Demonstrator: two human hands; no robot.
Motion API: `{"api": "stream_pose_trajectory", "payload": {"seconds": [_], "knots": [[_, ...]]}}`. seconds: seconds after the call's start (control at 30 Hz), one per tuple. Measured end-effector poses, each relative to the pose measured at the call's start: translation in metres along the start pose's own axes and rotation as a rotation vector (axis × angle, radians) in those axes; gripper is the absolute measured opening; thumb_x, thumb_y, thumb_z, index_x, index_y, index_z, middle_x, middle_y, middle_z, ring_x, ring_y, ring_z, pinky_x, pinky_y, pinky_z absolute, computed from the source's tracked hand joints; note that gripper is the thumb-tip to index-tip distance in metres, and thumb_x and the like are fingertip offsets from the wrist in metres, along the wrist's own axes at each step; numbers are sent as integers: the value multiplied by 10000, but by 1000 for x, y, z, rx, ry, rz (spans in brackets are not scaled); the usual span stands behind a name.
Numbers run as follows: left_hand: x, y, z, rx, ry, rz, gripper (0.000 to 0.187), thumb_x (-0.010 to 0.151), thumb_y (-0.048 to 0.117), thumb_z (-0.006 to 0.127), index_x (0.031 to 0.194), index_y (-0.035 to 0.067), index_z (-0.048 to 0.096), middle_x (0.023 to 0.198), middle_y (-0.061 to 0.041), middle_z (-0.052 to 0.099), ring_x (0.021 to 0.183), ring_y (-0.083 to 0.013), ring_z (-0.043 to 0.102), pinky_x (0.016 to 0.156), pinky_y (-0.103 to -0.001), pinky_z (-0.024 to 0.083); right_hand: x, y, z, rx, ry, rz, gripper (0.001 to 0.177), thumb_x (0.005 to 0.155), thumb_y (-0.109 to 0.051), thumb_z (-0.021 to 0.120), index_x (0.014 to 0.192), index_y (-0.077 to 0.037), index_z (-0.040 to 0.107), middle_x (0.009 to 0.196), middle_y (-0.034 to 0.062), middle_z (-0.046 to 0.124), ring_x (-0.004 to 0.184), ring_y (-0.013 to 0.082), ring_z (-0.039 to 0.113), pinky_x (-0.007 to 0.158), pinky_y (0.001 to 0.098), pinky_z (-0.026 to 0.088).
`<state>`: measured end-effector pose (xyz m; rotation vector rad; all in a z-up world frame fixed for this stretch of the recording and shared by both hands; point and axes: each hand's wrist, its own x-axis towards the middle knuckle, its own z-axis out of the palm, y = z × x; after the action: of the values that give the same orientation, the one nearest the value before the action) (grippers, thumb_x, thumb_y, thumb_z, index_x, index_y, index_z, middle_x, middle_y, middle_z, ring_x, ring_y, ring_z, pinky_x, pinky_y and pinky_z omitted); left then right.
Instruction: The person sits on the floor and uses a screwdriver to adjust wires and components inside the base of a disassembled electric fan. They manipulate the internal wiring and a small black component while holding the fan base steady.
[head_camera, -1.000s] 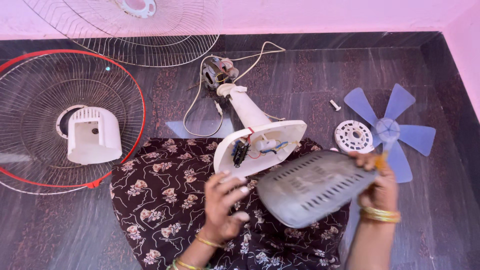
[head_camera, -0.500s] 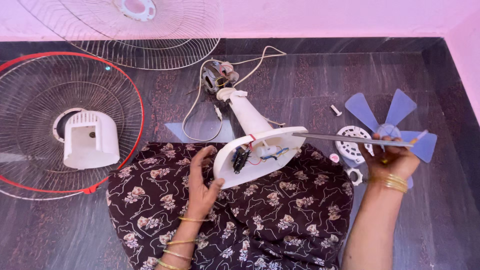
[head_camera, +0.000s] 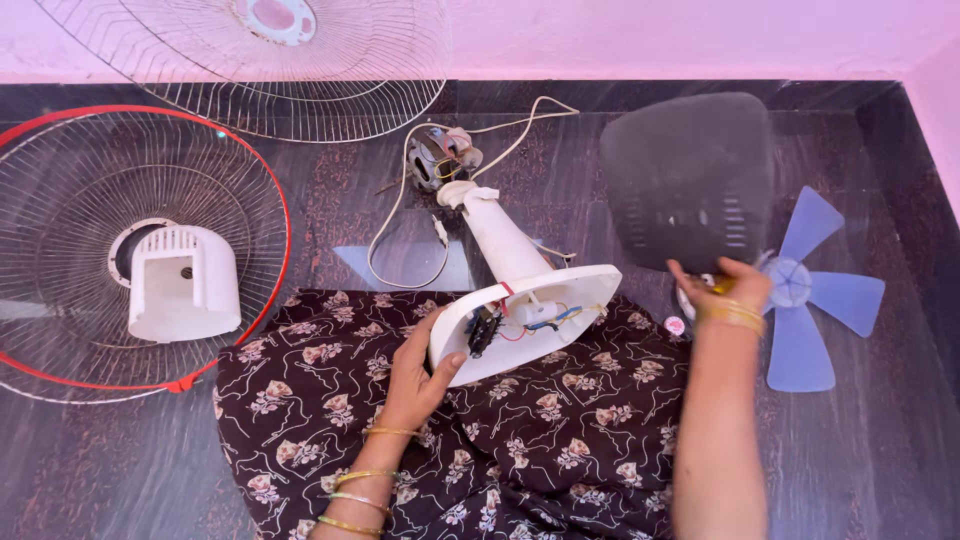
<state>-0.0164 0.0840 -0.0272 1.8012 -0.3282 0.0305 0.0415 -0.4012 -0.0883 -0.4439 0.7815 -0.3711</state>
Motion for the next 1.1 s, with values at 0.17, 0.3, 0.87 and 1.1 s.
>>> {"api": "stream_pose_trajectory", "payload": {"seconds": [0.17, 0.3, 0.87, 1.1], "knots": [[5, -2, -3, -35, -52, -52, 594, 914, 339, 707, 1384, 13, 545, 1165, -153, 732, 1075, -220, 694, 953, -342, 532, 46, 49, 3, 22, 157, 71, 464, 917, -25, 427, 1376, -7, 491, 1462, 257, 504, 1383, 459, 501, 1022, 728, 413], [7, -2, -4, -66, -79, -47, 607, 914, 342, 705, 1399, 21, 531, 1171, -156, 727, 1080, -216, 681, 951, -341, 527, 72, 68, -17, 14, 67, 89, 457, 955, -44, 402, 1402, -25, 497, 1475, 218, 522, 1390, 440, 503, 1019, 700, 419], [3, -20, 0, -148, -89, -63, 671, 931, 471, 694, 1401, 21, 530, 1140, -124, 720, 1034, -186, 672, 911, -326, 543, -120, 116, 17, -357, -471, -113, 561, 841, 54, 522, 1392, -50, 516, 1282, 123, 639, 1114, 224, 650, 959, 383, 523], [-2, -34, 7, -268, -63, -92, 758, 957, 563, 641, 1456, 15, 481, 1315, -132, 612, 1221, -179, 564, 1042, -318, 462, -137, 132, 20, -565, -441, -205, 404, 991, 33, 541, 1386, -50, 515, 1230, 66, 628, 1082, 181, 621, 928, 359, 522]]}}
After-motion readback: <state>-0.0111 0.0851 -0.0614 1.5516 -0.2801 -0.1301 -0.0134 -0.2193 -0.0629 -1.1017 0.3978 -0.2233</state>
